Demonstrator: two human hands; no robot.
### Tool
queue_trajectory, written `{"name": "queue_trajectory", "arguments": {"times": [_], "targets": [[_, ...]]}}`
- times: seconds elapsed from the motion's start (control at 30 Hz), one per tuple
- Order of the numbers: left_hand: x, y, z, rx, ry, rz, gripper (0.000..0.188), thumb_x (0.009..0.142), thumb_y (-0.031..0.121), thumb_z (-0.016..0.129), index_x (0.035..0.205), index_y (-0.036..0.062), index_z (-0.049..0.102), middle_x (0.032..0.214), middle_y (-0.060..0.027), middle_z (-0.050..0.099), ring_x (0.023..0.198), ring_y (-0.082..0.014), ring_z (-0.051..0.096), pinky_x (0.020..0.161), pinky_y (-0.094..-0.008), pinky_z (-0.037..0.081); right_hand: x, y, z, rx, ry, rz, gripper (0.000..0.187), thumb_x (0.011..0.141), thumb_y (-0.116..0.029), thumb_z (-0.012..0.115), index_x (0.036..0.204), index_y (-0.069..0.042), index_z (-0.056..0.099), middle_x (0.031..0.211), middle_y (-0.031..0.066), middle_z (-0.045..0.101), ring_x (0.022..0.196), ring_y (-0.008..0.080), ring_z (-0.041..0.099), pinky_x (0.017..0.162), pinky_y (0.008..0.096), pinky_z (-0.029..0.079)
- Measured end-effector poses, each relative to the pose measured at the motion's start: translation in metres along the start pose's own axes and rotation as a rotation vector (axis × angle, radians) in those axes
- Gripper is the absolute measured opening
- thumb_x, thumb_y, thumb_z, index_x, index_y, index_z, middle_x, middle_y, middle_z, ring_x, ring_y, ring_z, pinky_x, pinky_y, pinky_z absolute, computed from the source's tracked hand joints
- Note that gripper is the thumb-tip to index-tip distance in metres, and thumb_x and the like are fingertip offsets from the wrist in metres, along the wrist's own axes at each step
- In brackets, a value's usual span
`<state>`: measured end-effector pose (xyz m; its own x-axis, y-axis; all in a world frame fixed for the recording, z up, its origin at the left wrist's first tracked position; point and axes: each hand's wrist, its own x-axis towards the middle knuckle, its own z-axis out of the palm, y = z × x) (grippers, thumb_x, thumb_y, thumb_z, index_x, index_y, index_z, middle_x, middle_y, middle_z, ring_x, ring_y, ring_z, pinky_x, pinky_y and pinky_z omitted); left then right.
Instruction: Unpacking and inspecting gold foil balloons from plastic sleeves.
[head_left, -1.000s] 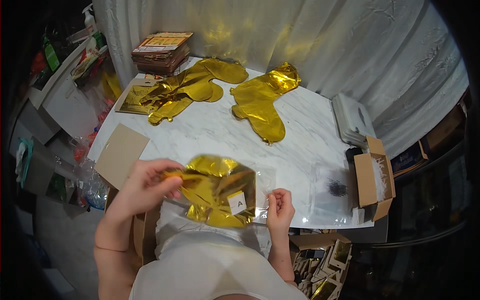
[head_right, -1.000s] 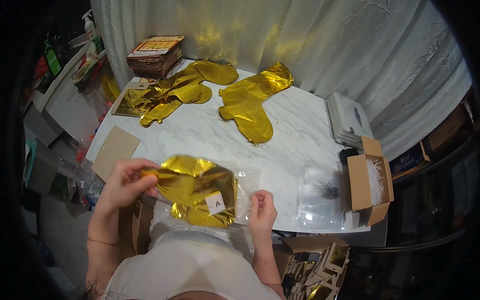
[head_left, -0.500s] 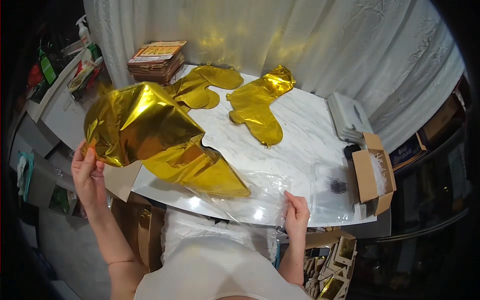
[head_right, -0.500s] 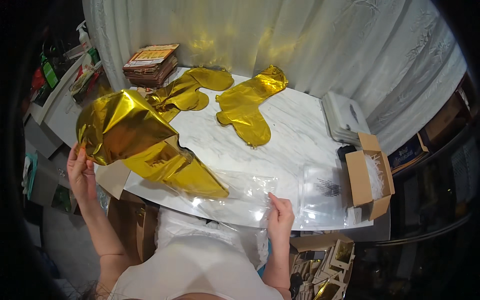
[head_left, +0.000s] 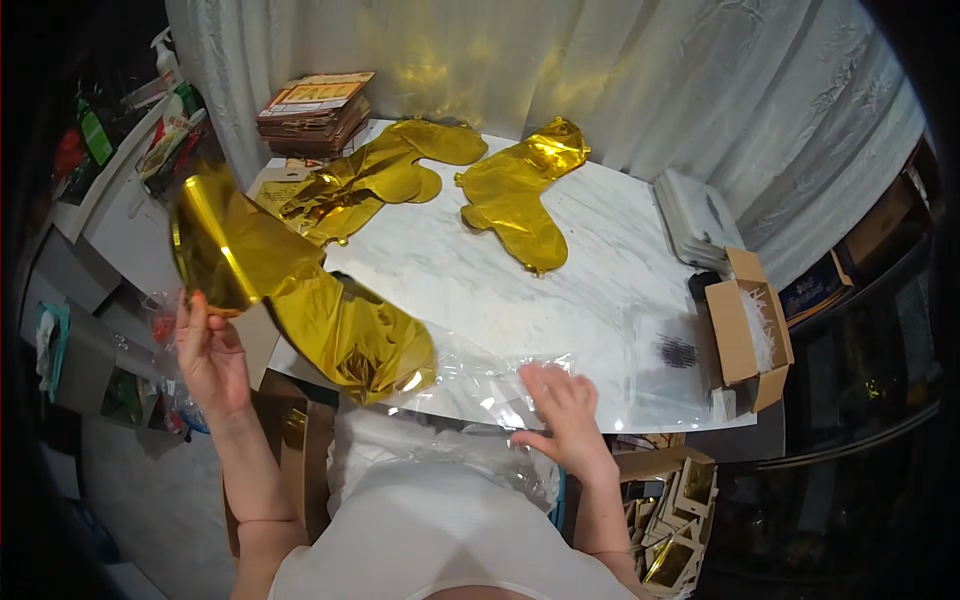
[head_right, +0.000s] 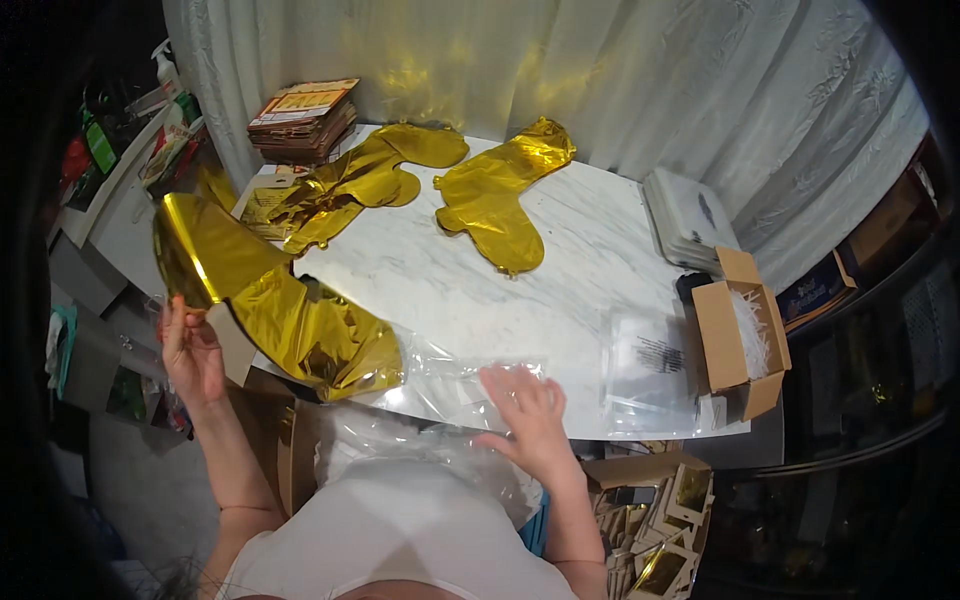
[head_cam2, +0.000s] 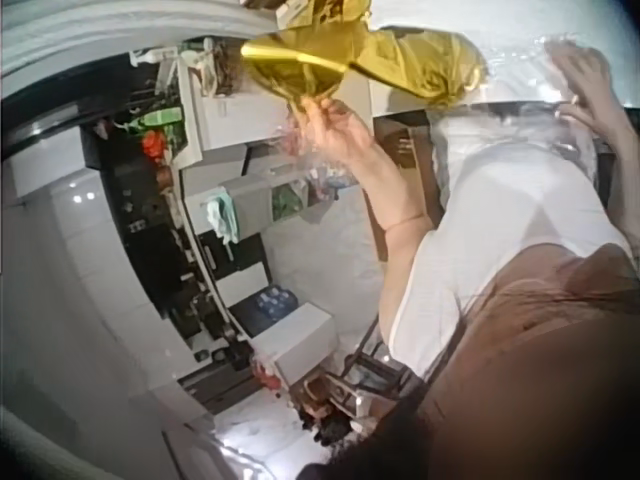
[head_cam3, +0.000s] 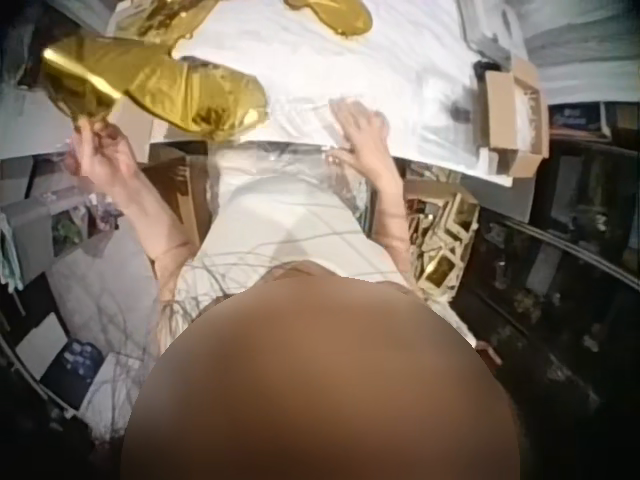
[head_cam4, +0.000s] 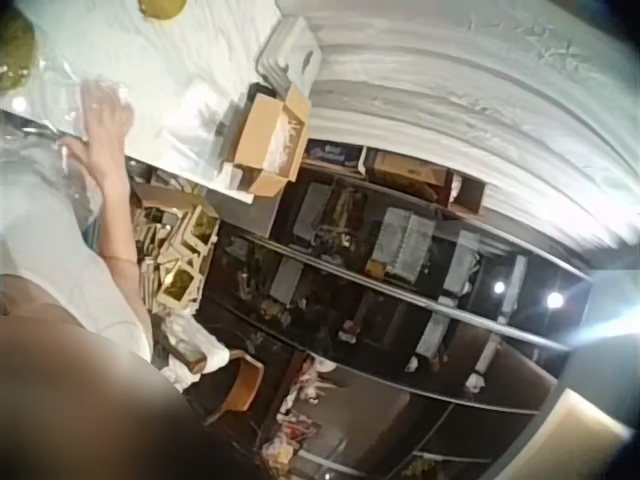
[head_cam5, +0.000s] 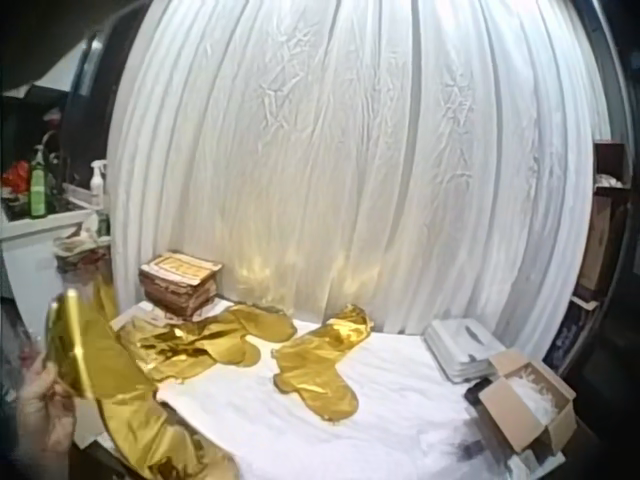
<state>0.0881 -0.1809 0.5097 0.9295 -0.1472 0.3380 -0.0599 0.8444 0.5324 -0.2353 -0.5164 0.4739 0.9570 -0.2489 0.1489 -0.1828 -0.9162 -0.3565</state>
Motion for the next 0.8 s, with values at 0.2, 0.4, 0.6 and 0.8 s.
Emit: {"name": "queue_trajectory", "arguments": {"times": [0.2, 0.4, 0.6, 0.8], "targets": [[0.019, 0.008, 0.018, 0.084, 0.093, 0.108, 0.021, 0.104, 0.003, 0.058, 0.124, -0.0011, 0.065, 0.108, -0.0107, 0.074, 0.083, -0.0123, 0.072, 0.073, -0.0204, 0.063, -0.023, 0.003, 0.025, -0.061, 0.051, -0.096, 0.045, 0.088, -0.018, 0.073, 0.132, -0.023, 0.068, 0.095, 0.0014, 0.059, 0.098, 0.0209, 0.057, 0.099, 0.0458, 0.036], [0.029, 0.047, 0.033, -0.064, -0.128, 0.054, 0.021, 0.105, 0.004, 0.056, 0.123, -0.0027, 0.065, 0.104, -0.0118, 0.073, 0.083, -0.0143, 0.072, 0.076, -0.0234, 0.062, -0.085, 0.041, -0.003, 0.297, 0.417, 0.177, 0.027, 0.074, 0.006, 0.058, 0.091, -0.007, 0.074, 0.084, 0.0097, 0.060, 0.084, 0.0280, 0.056, 0.079, 0.0359, 0.045], [0.015, -0.018, 0.111, 0.233, -0.154, 0.051, 0.030, 0.101, 0.006, 0.064, 0.130, 0.0015, 0.063, 0.098, -0.0073, 0.074, 0.071, -0.0105, 0.071, 0.064, -0.0221, 0.059, -0.135, 0.080, 0.005, 0.934, 1.551, 0.504, 0.018, 0.103, -0.013, 0.062, 0.119, -0.004, 0.063, 0.101, 0.0049, 0.066, 0.095, 0.0154, 0.063, 0.090, 0.0292, 0.051], [-0.034, -0.153, 0.131, 0.461, -0.476, -0.515, 0.034, 0.099, 0.010, 0.069, 0.131, -0.0019, 0.062, 0.091, -0.0078, 0.073, 0.072, -0.0150, 0.074, 0.063, -0.0235, 0.058, -0.096, 0.049, -0.003, 1.040, 1.771, 0.420, 0.011, 0.102, -0.007, 0.060, 0.113, -0.006, 0.063, 0.106, 0.0051, 0.068, 0.099, 0.0157, 0.064, 0.095, 0.0304, 0.050]]}}
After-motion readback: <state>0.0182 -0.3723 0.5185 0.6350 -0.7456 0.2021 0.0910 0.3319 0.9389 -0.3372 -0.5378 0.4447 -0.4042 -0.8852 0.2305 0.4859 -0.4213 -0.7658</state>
